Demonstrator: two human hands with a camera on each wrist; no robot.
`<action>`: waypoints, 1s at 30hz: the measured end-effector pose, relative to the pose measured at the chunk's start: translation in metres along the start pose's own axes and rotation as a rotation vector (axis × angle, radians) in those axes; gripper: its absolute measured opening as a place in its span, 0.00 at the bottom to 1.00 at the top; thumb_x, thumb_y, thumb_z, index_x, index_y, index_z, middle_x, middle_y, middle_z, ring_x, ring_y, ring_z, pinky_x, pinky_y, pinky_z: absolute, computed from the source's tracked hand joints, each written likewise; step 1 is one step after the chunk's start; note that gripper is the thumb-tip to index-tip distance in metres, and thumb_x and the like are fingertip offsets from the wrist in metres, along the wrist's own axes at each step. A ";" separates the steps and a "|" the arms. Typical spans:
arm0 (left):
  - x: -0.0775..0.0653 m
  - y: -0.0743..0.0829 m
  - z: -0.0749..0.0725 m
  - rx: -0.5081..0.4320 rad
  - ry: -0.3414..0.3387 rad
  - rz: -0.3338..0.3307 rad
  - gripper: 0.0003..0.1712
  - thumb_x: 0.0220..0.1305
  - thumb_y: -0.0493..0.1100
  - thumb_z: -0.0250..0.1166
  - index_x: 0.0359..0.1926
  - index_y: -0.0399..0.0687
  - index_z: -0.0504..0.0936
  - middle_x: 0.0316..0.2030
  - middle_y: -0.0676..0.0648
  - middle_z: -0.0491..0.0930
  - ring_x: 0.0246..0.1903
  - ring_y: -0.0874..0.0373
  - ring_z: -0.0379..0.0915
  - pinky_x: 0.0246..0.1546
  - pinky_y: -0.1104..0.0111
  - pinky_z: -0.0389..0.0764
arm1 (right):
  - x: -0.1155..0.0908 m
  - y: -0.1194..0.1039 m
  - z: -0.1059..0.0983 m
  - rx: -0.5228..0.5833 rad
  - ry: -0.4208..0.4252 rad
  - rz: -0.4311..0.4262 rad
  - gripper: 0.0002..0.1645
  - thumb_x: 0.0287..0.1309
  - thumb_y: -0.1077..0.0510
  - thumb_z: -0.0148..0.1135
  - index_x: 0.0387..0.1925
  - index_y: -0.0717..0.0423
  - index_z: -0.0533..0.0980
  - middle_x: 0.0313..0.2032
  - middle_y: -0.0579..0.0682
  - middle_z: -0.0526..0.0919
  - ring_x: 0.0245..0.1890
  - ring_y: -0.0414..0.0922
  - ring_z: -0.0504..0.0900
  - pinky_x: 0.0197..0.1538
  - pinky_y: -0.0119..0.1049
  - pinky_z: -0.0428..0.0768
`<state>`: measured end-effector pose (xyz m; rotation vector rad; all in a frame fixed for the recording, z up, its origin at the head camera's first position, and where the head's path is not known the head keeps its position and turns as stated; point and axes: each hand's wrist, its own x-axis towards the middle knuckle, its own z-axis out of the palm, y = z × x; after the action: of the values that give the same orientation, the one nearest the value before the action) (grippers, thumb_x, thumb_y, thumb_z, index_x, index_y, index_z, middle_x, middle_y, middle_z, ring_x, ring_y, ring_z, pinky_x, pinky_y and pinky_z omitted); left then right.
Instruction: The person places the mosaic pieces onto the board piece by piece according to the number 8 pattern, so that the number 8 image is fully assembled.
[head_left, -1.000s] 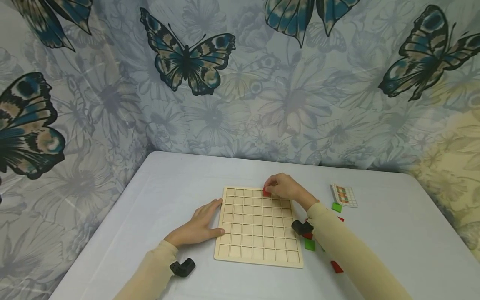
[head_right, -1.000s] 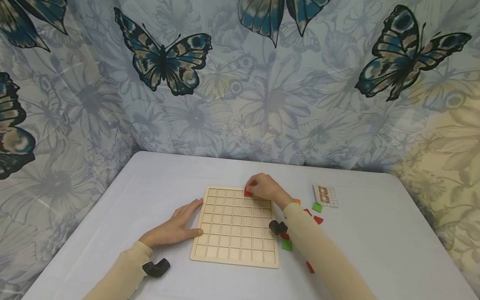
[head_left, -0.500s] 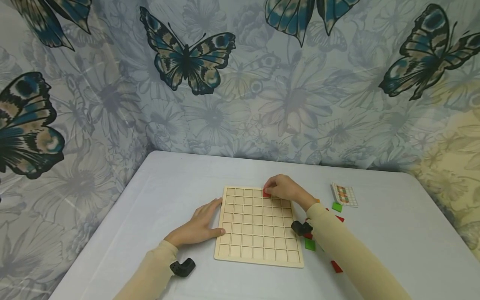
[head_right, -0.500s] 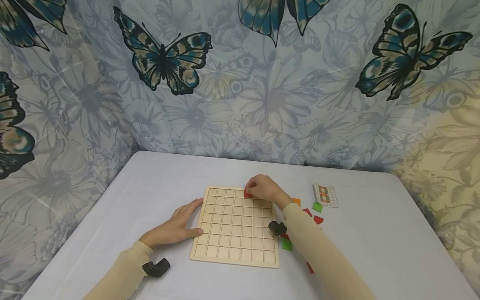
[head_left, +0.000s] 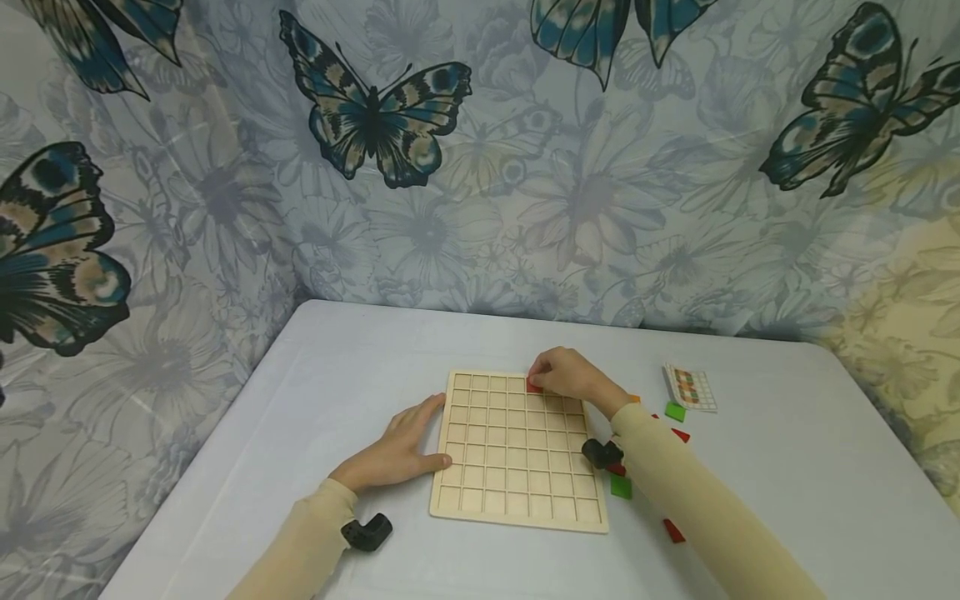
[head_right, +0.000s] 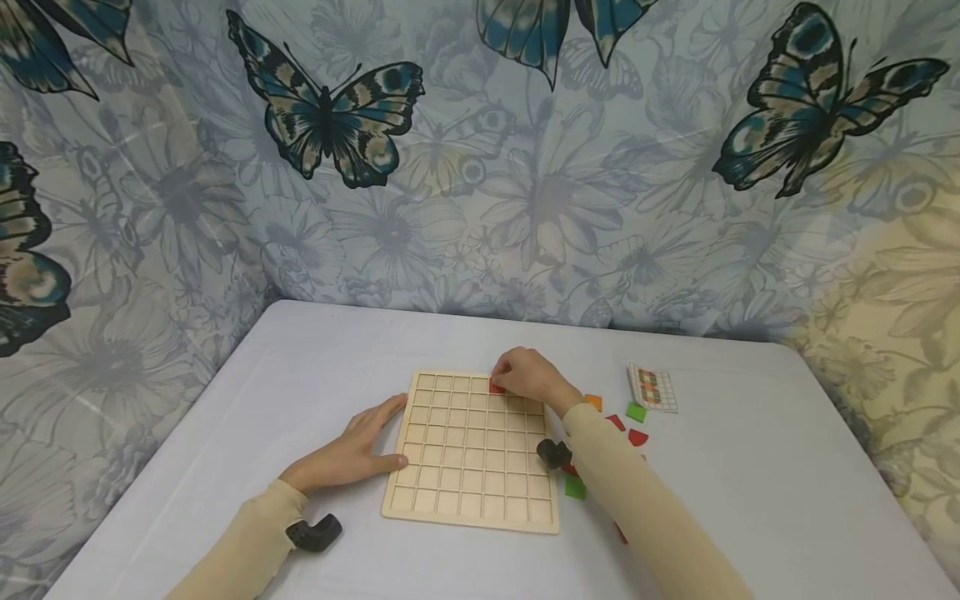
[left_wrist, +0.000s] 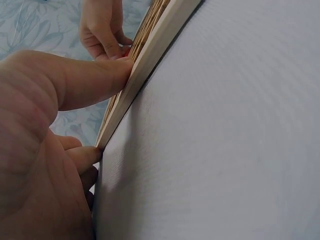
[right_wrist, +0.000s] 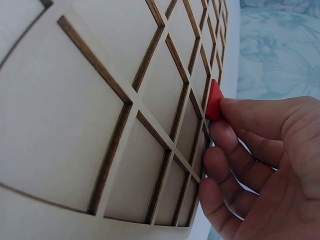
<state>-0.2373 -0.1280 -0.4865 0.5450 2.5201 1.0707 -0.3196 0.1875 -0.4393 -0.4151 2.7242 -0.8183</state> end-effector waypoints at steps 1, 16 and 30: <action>0.000 0.000 0.000 0.003 -0.001 0.002 0.57 0.63 0.57 0.70 0.82 0.56 0.44 0.81 0.44 0.45 0.80 0.38 0.35 0.75 0.35 0.45 | 0.000 0.000 0.000 -0.005 0.001 0.000 0.10 0.69 0.57 0.61 0.40 0.57 0.85 0.41 0.52 0.89 0.44 0.47 0.83 0.48 0.43 0.81; 0.003 0.000 0.002 -0.011 -0.006 0.001 0.58 0.62 0.57 0.70 0.82 0.56 0.44 0.81 0.44 0.46 0.80 0.38 0.36 0.75 0.35 0.45 | -0.013 -0.001 -0.010 0.077 0.017 0.053 0.18 0.72 0.54 0.57 0.55 0.61 0.77 0.44 0.56 0.84 0.37 0.46 0.81 0.41 0.38 0.79; 0.002 -0.002 0.002 -0.005 0.003 0.001 0.59 0.62 0.58 0.71 0.82 0.56 0.44 0.81 0.45 0.46 0.80 0.38 0.36 0.76 0.35 0.45 | -0.055 0.003 -0.049 0.094 0.092 -0.010 0.19 0.74 0.51 0.55 0.56 0.60 0.77 0.47 0.62 0.84 0.44 0.53 0.82 0.44 0.41 0.79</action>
<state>-0.2383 -0.1270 -0.4898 0.5432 2.5193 1.0787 -0.2857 0.2323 -0.3923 -0.3808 2.7555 -0.9867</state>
